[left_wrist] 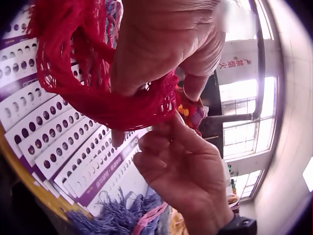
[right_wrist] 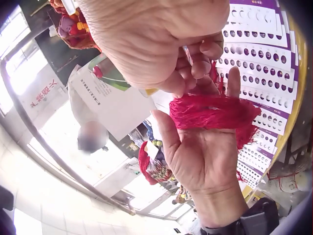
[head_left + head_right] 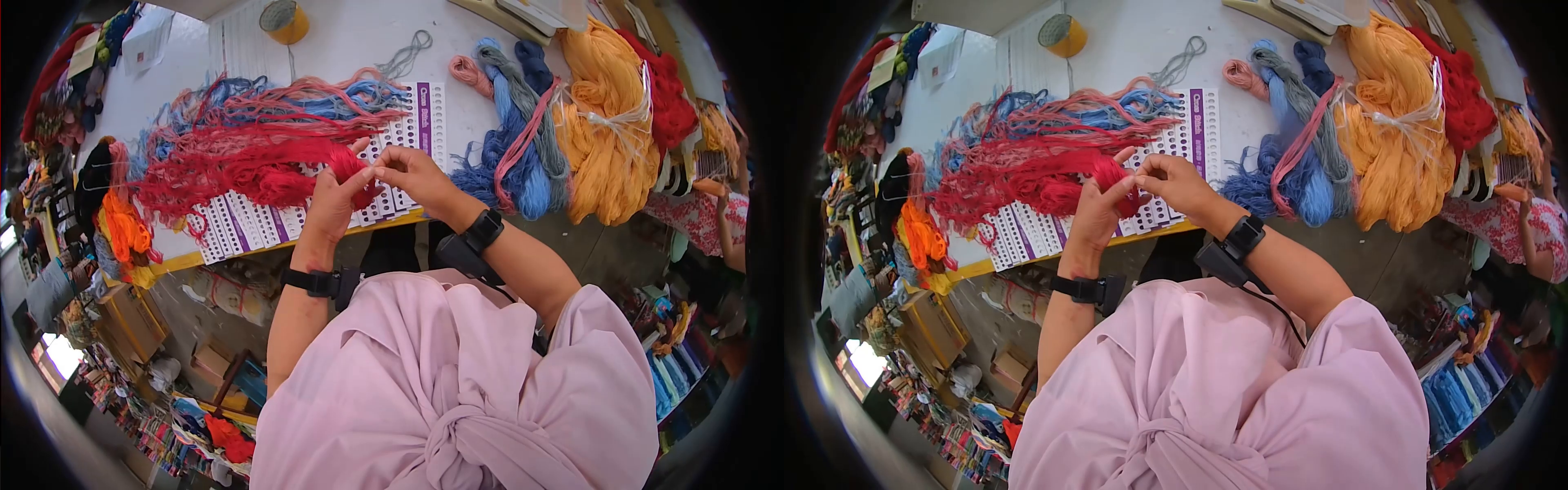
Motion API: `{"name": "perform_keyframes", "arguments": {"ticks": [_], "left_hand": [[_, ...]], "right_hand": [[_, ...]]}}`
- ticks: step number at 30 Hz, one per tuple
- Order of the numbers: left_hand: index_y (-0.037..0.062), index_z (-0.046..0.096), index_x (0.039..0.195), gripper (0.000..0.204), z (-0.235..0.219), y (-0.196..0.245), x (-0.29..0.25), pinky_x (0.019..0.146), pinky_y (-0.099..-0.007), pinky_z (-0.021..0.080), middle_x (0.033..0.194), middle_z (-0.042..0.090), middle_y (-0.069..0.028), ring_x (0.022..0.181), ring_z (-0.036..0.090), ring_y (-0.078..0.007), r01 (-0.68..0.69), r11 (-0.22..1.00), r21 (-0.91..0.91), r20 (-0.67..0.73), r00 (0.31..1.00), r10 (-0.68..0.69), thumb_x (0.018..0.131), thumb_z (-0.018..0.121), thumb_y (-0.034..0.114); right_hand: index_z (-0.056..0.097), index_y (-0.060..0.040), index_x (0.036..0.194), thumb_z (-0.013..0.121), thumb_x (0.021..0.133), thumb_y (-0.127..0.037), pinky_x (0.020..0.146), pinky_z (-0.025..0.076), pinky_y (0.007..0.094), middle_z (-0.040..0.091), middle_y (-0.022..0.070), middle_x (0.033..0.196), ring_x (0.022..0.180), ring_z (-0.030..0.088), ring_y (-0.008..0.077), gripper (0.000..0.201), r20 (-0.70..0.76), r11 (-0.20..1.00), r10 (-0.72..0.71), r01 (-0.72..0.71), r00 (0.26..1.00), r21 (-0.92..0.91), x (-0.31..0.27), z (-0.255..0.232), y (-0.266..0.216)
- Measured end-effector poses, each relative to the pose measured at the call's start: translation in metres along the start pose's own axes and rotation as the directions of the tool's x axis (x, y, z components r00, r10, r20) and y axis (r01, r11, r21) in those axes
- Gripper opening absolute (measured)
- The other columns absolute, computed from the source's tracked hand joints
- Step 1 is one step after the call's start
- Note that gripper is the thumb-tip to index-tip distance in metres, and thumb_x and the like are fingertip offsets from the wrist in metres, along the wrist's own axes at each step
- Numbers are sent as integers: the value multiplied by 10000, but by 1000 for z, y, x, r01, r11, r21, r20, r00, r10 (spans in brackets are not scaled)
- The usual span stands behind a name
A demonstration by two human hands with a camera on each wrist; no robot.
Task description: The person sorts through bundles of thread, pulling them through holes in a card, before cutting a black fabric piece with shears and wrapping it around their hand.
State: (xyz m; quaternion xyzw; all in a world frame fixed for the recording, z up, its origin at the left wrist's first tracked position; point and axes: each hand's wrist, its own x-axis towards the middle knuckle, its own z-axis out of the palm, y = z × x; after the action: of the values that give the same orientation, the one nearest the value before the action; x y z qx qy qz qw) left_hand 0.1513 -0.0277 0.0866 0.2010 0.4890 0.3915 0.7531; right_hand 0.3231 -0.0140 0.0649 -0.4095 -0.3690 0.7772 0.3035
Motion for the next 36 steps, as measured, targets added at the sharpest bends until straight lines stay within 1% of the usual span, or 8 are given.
{"name": "perform_keyframes", "arguments": {"ticks": [5, 10, 13, 17, 25, 32, 34, 36], "left_hand": [[-33, 531, 1253, 396, -1, -3, 1, 856, -292, 492, 1263, 558, -77, 984, 599, -122, -45, 998, 36, -2, 999, 45, 871, 611, 29], [-40, 534, 1242, 366, -1, -7, 4, 892, -306, 478, 1193, 608, -106, 1005, 611, -151, -40, 994, -106, -31, 999, 37, 882, 574, 12], [-39, 524, 1259, 374, 2, -7, 5, 901, -306, 473, 1125, 638, -118, 1011, 616, -169, -65, 984, -167, -47, 997, 58, 889, 553, 5], [-41, 501, 1290, 409, 1, -7, 8, 906, -300, 467, 1051, 656, -114, 996, 618, -168, -70, 959, -276, 0, 997, 73, 891, 568, 17], [-49, 479, 1304, 509, 13, -14, 14, 794, -257, 495, 947, 663, -76, 847, 630, -141, -88, 995, -53, -165, 983, 78, 837, 673, 5], [-52, 542, 1208, 400, 2, -12, 13, 832, -316, 484, 932, 687, -116, 921, 641, -190, -1, 1000, -11, -145, 989, -1, 831, 657, 18], [-43, 565, 1124, 319, -9, -10, 8, 792, -309, 480, 909, 662, -100, 871, 622, -177, -31, 973, -228, -72, 997, 15, 813, 626, -4], [-28, 573, 1025, 234, -28, -2, 0, 724, -287, 463, 867, 597, -75, 778, 561, -153, -31, 824, -565, -8, 999, 33, 791, 585, -29]], "right_hand": [[591, -64, 915, 611, 913, -159, 622, 378, 194, 528, -46, 792, 702, 457, 37, 96, -7, 996, 64, -64, 998, 55, -1, -7, -7], [586, -63, 917, 605, 912, -140, 581, 371, 194, 572, -21, 839, 683, 457, 32, 79, -2, 969, 160, -156, 987, 191, 0, -15, -5], [580, -59, 929, 603, 919, -146, 583, 381, 190, 579, -18, 854, 702, 474, 38, 91, 11, 906, 138, -131, 990, 402, 1, -20, 3], [567, -70, 966, 582, 944, -177, 619, 384, 191, 578, -10, 846, 712, 490, 52, 111, 54, 926, 118, -130, 991, 354, 0, -24, 0], [573, -58, 941, 584, 941, -177, 607, 378, 186, 583, -9, 814, 670, 466, 48, 119, 25, 986, 55, -58, 998, 157, -2, -22, 0], [590, -56, 942, 578, 935, -166, 600, 401, 200, 586, -2, 795, 660, 490, 60, 111, 42, 931, 125, -131, 991, 340, 1, -31, 7], [598, -54, 932, 569, 938, -167, 593, 401, 209, 582, -2, 786, 655, 488, 63, 117, 109, 855, 193, -221, 975, 468, -1, -37, -1], [610, -54, 923, 559, 942, -169, 624, 419, 225, 599, 12, 802, 689, 514, 83, 127, 118, 974, 226, -222, 967, -45, -3, -50, -8]]}}
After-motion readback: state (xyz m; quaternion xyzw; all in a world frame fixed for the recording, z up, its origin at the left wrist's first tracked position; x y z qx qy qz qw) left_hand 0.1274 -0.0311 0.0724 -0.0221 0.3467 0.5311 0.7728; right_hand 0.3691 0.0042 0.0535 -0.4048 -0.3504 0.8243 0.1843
